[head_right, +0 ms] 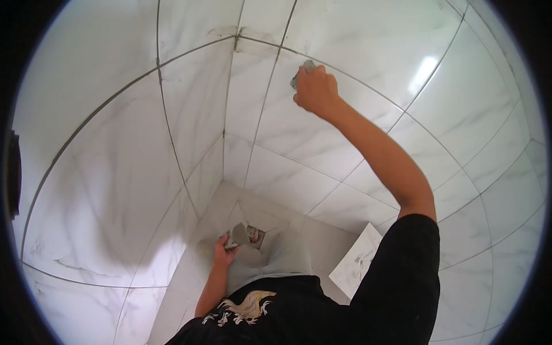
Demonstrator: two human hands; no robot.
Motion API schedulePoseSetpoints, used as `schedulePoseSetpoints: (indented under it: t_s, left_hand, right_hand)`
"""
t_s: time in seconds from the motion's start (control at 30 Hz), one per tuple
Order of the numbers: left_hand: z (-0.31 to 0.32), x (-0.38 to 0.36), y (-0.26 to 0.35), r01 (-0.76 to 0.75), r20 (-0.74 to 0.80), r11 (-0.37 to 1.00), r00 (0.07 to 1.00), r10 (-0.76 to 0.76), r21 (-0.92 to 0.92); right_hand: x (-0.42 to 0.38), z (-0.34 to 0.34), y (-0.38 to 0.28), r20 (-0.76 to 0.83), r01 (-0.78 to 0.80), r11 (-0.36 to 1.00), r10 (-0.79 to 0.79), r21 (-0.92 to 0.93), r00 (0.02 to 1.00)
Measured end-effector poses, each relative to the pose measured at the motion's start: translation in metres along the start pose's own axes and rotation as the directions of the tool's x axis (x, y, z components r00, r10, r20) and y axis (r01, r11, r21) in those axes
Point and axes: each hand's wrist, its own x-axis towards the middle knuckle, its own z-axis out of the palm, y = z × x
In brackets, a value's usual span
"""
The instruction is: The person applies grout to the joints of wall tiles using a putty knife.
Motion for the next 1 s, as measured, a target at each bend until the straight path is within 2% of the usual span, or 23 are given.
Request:
schedulePoseSetpoints:
  t_s: [0.03, 0.1, 0.17, 0.27, 0.3, 0.37, 0.4, 0.47, 0.6, 0.67, 0.77, 0.8, 0.83, 0.9, 0.93, 1.0]
  left_hand:
    - [0.003, -0.006, -0.001, -0.001, -0.003, 1.000, 1.000, 0.001, 0.008]
    - [0.000, 0.000, 0.000, 0.007, 0.036, 0.999, 0.999, -0.008, 0.032]
    - [-0.005, 0.006, -0.001, 0.009, 0.063, 0.998, 0.998, -0.013, 0.065]
    - [-0.005, 0.013, -0.001, 0.070, 0.030, 0.997, 0.997, -0.071, 0.044]
    - [-0.004, 0.011, -0.001, 0.077, 0.020, 0.996, 0.997, -0.078, 0.048]
    - [-0.003, 0.009, -0.001, 0.082, 0.009, 0.995, 0.997, -0.082, 0.056]
    - [-0.003, 0.010, -0.002, 0.086, 0.026, 0.995, 0.996, -0.087, 0.049]
    - [-0.002, 0.010, -0.003, 0.074, 0.045, 0.997, 0.996, -0.076, 0.036]
    - [-0.001, 0.009, -0.003, 0.108, -0.011, 0.994, 0.994, -0.108, 0.018]
    - [-0.002, 0.010, -0.002, 0.124, -0.025, 0.992, 0.992, -0.123, 0.028]
    - [-0.007, 0.017, -0.003, 0.147, 0.026, 0.988, 0.989, -0.148, 0.053]
    - [-0.007, 0.019, -0.006, 0.117, 0.029, 0.991, 0.992, -0.119, 0.066]
    - [-0.014, 0.016, -0.006, 0.086, 0.027, 0.993, 0.996, -0.089, 0.085]
    - [-0.017, 0.014, -0.001, 0.094, 0.067, 0.994, 0.993, -0.098, 0.064]
    - [-0.015, 0.014, 0.001, 0.103, 0.107, 0.994, 0.989, -0.106, 0.034]
    - [-0.008, 0.003, -0.001, 0.082, 0.050, 0.996, 0.995, -0.084, 0.037]
  right_hand:
    - [-0.014, -0.008, -0.004, -0.011, -0.002, 1.000, 0.002, -0.011, 1.000]
    - [-0.026, -0.009, -0.009, -0.068, -0.109, 0.986, 0.118, 0.125, 0.991]
    - [-0.023, -0.002, -0.008, -0.061, -0.129, 0.980, 0.140, 0.151, 0.988]
    - [-0.009, 0.008, -0.010, -0.253, -0.042, 0.950, 0.124, 0.309, 0.959]
    - [-0.005, 0.012, -0.013, -0.252, -0.052, 0.948, 0.135, 0.313, 0.958]
    - [0.004, 0.020, -0.023, -0.352, -0.142, 0.885, 0.317, 0.443, 0.881]
    - [0.005, 0.027, -0.026, -0.354, -0.142, 0.883, 0.320, 0.447, 0.879]
    - [0.009, 0.039, -0.036, -0.412, -0.158, 0.822, 0.428, 0.546, 0.804]
    - [0.029, 0.051, -0.046, -0.395, -0.176, 0.783, 0.477, 0.596, 0.785]
    - [0.044, 0.056, -0.048, -0.246, -0.317, 0.689, 0.588, 0.651, 0.771]
    - [0.030, 0.078, -0.071, -0.179, -0.377, 0.713, 0.572, 0.591, 0.801]
    - [0.020, 0.080, -0.080, -0.078, -0.404, 0.695, 0.551, 0.595, 0.831]
    - [0.009, 0.082, -0.085, -0.066, -0.415, 0.687, 0.558, 0.597, 0.827]
    - [0.000, 0.067, -0.088, -0.007, -0.358, 0.719, 0.451, 0.595, 0.893]
    - [0.009, 0.055, -0.085, -0.008, -0.360, 0.717, 0.453, 0.597, 0.891]
    - [0.029, 0.019, -0.068, -0.272, -0.102, 0.872, 0.257, 0.478, 0.927]
